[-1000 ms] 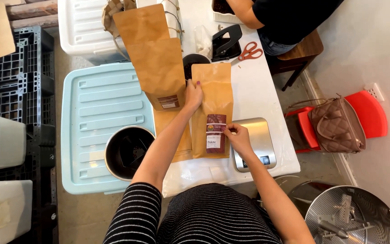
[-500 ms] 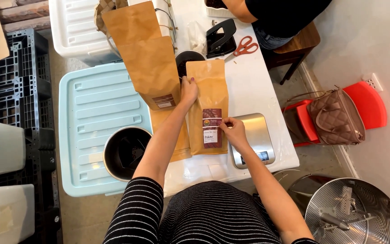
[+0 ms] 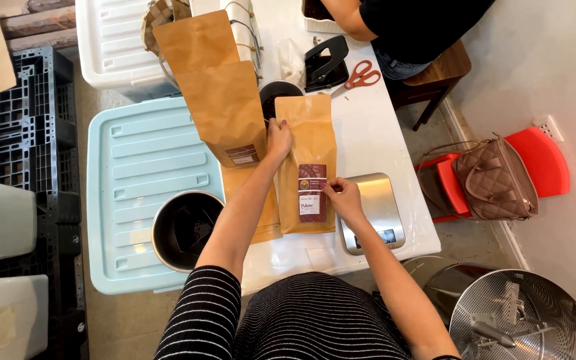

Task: Apply labels to coffee bags and mark them with a pen

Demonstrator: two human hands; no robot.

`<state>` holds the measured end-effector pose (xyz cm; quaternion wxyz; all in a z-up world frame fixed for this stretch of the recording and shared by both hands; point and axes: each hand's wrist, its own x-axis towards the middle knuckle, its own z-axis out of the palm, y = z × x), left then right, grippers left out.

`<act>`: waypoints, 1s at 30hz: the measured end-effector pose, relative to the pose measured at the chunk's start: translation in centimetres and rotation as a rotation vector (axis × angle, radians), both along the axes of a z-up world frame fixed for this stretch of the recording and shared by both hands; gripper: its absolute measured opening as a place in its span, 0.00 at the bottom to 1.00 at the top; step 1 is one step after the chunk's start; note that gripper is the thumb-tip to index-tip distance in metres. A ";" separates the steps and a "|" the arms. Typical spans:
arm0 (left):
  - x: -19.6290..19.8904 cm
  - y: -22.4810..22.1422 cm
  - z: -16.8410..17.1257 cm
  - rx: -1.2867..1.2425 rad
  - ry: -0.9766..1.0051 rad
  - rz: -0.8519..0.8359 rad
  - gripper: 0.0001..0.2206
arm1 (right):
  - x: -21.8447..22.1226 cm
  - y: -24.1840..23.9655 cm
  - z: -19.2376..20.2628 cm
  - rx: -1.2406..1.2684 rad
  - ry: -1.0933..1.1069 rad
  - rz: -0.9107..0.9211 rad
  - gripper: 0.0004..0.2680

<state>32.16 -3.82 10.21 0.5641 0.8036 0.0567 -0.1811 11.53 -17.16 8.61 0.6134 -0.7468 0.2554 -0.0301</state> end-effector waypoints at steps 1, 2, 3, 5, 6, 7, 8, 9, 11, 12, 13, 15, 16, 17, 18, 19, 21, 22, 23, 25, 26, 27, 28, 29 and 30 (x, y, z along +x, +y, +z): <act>-0.2 0.1 0.5 -0.001 -0.002 0.002 0.26 | 0.1 0.0 -0.2 -0.001 -0.002 0.002 0.04; -0.3 0.2 1.0 -0.002 0.005 -0.001 0.26 | 0.1 0.0 -0.4 0.010 -0.001 -0.002 0.04; -0.5 0.2 1.5 -0.003 0.013 -0.006 0.26 | 0.2 -0.1 -0.6 0.021 0.000 -0.007 0.04; 0.2 0.1 -0.1 -0.003 0.004 -0.001 0.25 | 0.2 0.0 -0.4 0.022 -0.004 -0.008 0.04; 0.5 0.0 -0.9 -0.001 -0.003 0.004 0.25 | 0.2 0.0 -0.4 0.025 -0.006 -0.010 0.03; 0.4 0.0 -0.6 -0.002 -0.005 0.003 0.25 | 0.2 0.0 -0.4 0.024 -0.008 -0.010 0.03; 0.2 0.0 -0.3 0.006 0.000 -0.001 0.25 | 0.3 -0.1 -0.5 0.027 -0.003 -0.011 0.04; 0.0 0.0 0.0 0.015 0.005 -0.005 0.26 | 0.3 -0.1 -0.5 0.030 0.002 -0.012 0.04; 0.0 -0.1 -0.3 0.008 -0.005 0.003 0.25 | 0.3 0.1 -0.1 0.028 0.004 -0.011 0.03; 0.0 -0.1 -0.4 0.002 -0.014 0.011 0.25 | 0.3 0.1 0.0 0.026 0.007 -0.010 0.03; 0.0 -0.1 -0.2 0.002 -0.014 0.011 0.25 | 0.4 0.1 0.1 0.027 0.006 -0.010 0.03; -0.1 -0.1 0.2 -0.005 -0.010 0.019 0.25 | 0.4 0.2 0.1 0.019 0.008 -0.010 0.03; 0.1 0.0 -0.2 -0.004 -0.009 0.019 0.25 | 0.5 0.2 0.0 0.020 0.009 -0.010 0.03; 0.2 0.0 -0.6 0.005 -0.011 0.013 0.25 | 0.5 0.1 -0.1 0.019 0.009 -0.014 0.03; 0.3 0.0 -0.9 0.014 -0.014 0.007 0.24 | 0.5 0.1 -0.2 0.018 0.010 -0.017 0.03; 0.4 0.0 -1.1 0.014 -0.014 0.007 0.24 | 0.5 0.1 0.0 0.018 0.010 -0.017 0.03; 0.5 0.0 -1.3 0.000 -0.020 0.013 0.24 | 0.5 0.2 0.3 0.015 0.013 -0.022 0.03; 0.3 0.0 -1.0 0.001 -0.020 0.013 0.24 | 0.5 0.2 0.1 0.016 0.013 -0.022 0.03; 0.1 0.1 -0.6 0.007 -0.017 0.010 0.24 | 0.6 0.0 -0.1 0.013 0.013 -0.020 0.03; 0.1 0.0 -0.6 0.012 -0.014 0.007 0.24 | 0.6 0.1 0.2 0.010 0.012 -0.017 0.03; 0.3 0.0 -0.9 0.028 -0.012 0.006 0.24 | 0.6 0.3 0.7 0.003 0.016 -0.018 0.03; 0.4 -0.1 -1.2 0.044 -0.010 0.004 0.25 | 0.5 0.5 1.1 -0.002 0.020 -0.019 0.03; 0.0 0.0 -0.5 0.044 -0.011 0.004 0.25 | 0.5 0.5 1.4 -0.003 0.019 -0.019 0.03; -0.3 0.0 0.1 0.018 -0.015 0.012 0.24 | 0.5 0.5 1.6 -0.004 0.025 -0.021 0.03; -0.5 0.1 0.8 -0.008 -0.020 0.020 0.24 | 0.6 0.6 1.8 -0.006 0.031 -0.023 0.03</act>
